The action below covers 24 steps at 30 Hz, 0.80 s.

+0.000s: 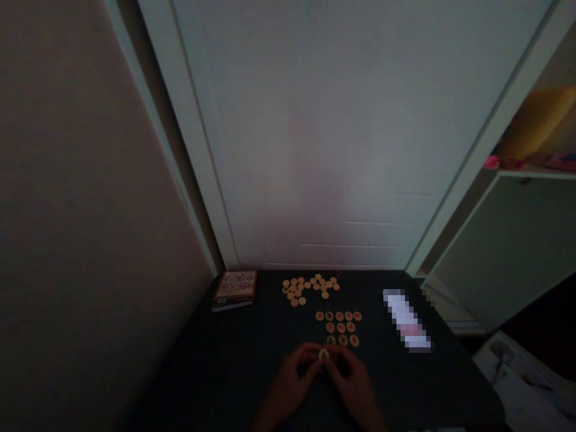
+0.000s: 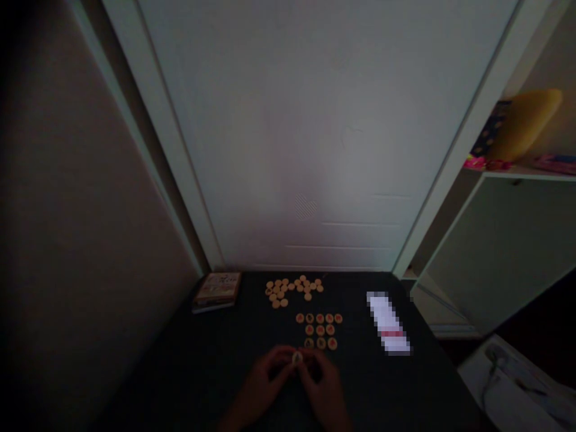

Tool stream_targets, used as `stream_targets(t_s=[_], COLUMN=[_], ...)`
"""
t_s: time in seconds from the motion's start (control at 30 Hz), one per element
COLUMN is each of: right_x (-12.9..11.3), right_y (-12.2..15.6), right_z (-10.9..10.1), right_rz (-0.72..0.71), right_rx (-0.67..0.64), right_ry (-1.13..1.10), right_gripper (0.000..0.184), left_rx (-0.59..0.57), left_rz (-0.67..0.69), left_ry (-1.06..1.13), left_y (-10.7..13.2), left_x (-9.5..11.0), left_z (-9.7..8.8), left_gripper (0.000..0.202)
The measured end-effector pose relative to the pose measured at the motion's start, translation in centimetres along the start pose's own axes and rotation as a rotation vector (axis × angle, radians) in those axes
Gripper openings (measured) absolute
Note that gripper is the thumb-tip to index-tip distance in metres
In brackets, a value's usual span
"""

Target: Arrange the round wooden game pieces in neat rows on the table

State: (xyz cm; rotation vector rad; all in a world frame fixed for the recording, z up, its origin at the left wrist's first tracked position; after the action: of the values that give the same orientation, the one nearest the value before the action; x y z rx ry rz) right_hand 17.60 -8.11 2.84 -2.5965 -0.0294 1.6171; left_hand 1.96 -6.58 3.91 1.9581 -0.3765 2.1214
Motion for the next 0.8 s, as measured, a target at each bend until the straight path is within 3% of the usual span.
stream_targets(t_s=[0.23,0.53,0.8], right_x=[0.9,-0.1,1.0], right_y=[-0.1,0.0,-0.2], right_z=[0.2,0.1,0.3], right_rz=[0.041,0.019,0.052], right_rx=[0.005,-0.004,0.003], right_ry=[0.016,0.005,0.037], right_gripper=[0.038,0.044,0.037], left_rx=[-0.017,0.052,-0.005], left_rz=[-0.020,-0.004,-0.005], left_ry=[-0.099,-0.082,-0.111], left_y=[0.2,0.0,0.2], left_x=[0.1,0.2,0.1], left_z=[0.2,0.2,0.1], left_gripper=[0.023,0.023,0.022])
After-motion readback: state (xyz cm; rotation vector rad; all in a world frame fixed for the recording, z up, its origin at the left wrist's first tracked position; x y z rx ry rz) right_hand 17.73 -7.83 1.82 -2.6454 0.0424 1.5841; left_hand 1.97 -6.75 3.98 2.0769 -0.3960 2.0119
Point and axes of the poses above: each hand's wrist, its own y-axis away from the middle knuckle, its own z-axis out of the palm, x = y × z, the point moved 4 cm from there along -y, towards the middle knuckle, and after that the axes turned 13 degrees about y, right-handed, at the moved point
